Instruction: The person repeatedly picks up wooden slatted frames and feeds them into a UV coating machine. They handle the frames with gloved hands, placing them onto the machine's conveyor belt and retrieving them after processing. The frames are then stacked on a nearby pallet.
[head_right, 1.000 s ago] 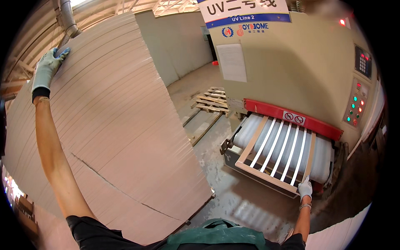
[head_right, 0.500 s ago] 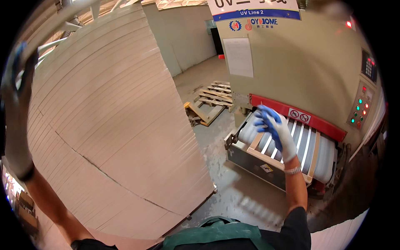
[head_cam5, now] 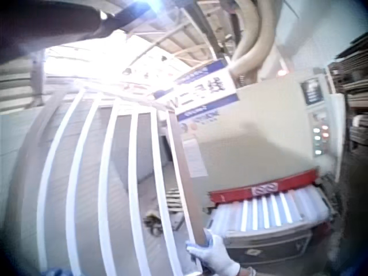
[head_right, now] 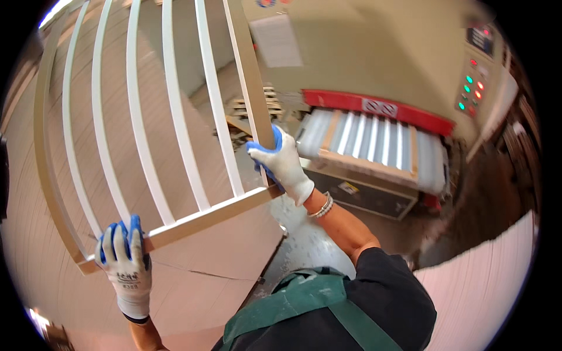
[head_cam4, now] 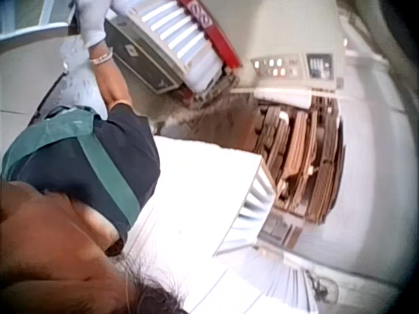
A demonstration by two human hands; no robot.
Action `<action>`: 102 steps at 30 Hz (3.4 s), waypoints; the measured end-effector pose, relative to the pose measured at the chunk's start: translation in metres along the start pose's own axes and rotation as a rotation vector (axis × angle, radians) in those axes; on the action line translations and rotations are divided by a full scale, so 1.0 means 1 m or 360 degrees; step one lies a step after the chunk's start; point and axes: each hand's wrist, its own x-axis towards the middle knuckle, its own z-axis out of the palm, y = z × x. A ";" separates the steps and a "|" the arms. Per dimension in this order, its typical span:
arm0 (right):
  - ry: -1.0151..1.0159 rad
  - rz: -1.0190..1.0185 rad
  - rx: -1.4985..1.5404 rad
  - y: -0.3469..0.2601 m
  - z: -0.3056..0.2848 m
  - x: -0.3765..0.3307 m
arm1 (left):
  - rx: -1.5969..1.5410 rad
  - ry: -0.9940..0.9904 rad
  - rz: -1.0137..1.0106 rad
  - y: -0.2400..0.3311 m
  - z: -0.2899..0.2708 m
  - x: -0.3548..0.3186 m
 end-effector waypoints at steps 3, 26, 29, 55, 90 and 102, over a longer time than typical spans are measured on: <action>0.0293 -0.0052 -0.0188 0.033 -0.068 -0.052 | -0.0102 0.0102 0.0065 0.028 0.019 -0.014; 0.1469 0.0988 -0.1176 0.010 -0.274 -0.367 | -0.2016 -0.0978 0.0396 0.301 0.145 -0.056; 0.1473 0.1033 -0.1172 0.010 -0.280 -0.370 | -0.2019 -0.1012 0.0420 0.308 0.142 -0.059; 0.0888 0.1363 -0.2469 0.046 -0.354 -0.286 | -0.1926 -0.1060 0.0452 0.366 0.187 0.010; 0.0689 0.0864 -0.2922 0.092 -0.552 -0.196 | 0.0423 -0.0327 -0.1340 -0.283 -0.024 0.197; 0.0316 -0.0083 -0.1459 0.014 -0.250 -0.046 | 0.1896 0.0639 0.0195 -0.276 -0.138 0.134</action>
